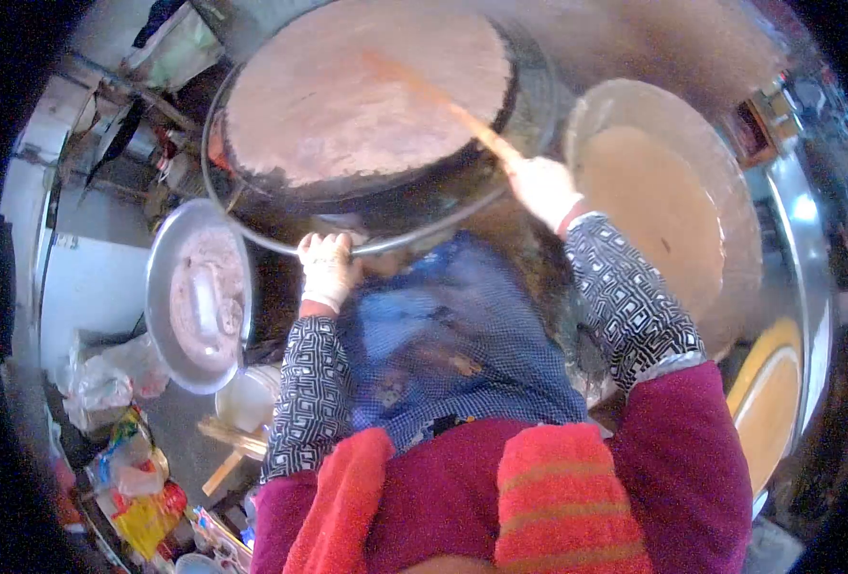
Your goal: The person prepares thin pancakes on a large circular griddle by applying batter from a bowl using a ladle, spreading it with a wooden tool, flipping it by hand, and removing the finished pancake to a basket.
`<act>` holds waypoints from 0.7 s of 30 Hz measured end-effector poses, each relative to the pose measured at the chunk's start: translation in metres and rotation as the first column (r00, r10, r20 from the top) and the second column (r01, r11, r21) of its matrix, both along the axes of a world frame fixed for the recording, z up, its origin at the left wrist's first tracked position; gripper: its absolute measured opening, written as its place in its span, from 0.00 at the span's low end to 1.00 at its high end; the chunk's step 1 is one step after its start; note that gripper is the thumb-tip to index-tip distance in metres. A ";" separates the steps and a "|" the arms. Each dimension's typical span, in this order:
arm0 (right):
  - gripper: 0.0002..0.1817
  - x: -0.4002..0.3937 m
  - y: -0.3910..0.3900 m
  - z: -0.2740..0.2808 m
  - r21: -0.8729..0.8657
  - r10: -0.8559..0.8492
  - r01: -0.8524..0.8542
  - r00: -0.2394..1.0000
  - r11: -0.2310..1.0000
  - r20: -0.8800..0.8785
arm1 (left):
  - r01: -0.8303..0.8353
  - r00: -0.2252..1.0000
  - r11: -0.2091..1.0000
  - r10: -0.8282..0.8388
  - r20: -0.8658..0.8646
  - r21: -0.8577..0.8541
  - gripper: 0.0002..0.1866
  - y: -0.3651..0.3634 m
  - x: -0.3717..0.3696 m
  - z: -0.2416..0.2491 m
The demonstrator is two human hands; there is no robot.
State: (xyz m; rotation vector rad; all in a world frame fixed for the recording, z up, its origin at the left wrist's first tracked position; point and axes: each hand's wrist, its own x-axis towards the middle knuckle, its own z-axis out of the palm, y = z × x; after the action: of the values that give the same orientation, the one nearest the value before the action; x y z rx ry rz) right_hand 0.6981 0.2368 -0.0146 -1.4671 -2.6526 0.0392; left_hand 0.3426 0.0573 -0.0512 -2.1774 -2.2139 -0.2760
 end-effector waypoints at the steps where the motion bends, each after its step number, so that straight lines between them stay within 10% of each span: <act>1: 0.30 0.001 0.013 -0.002 0.022 -0.008 0.008 1.000 1.000 -0.014 | -0.022 1.000 0.999 0.021 -0.018 -0.044 0.16 0.001 -0.009 0.004; 15: 0.20 -0.018 0.186 0.001 0.001 -0.327 0.328 0.941 0.945 -0.084 | -0.071 0.970 0.988 0.036 -0.241 -0.137 0.07 0.019 -0.157 -0.010; 18: 0.22 -0.019 0.206 -0.023 -0.373 -0.472 0.343 0.811 0.862 -0.346 | -0.009 0.947 0.999 -0.002 -0.320 -0.033 0.06 0.023 -0.186 -0.021; 21: 0.23 0.006 0.139 -0.020 -0.357 -0.346 0.188 0.819 0.915 -0.458 | -0.056 0.935 0.979 -0.017 -0.355 -0.196 0.08 0.033 -0.208 -0.027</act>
State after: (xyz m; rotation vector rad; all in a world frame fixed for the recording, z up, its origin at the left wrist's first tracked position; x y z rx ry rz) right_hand 0.7043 0.3761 -0.0344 -1.6199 -2.0476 0.7306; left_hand 0.1351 0.0901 -0.0781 -2.0869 -2.1329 0.3372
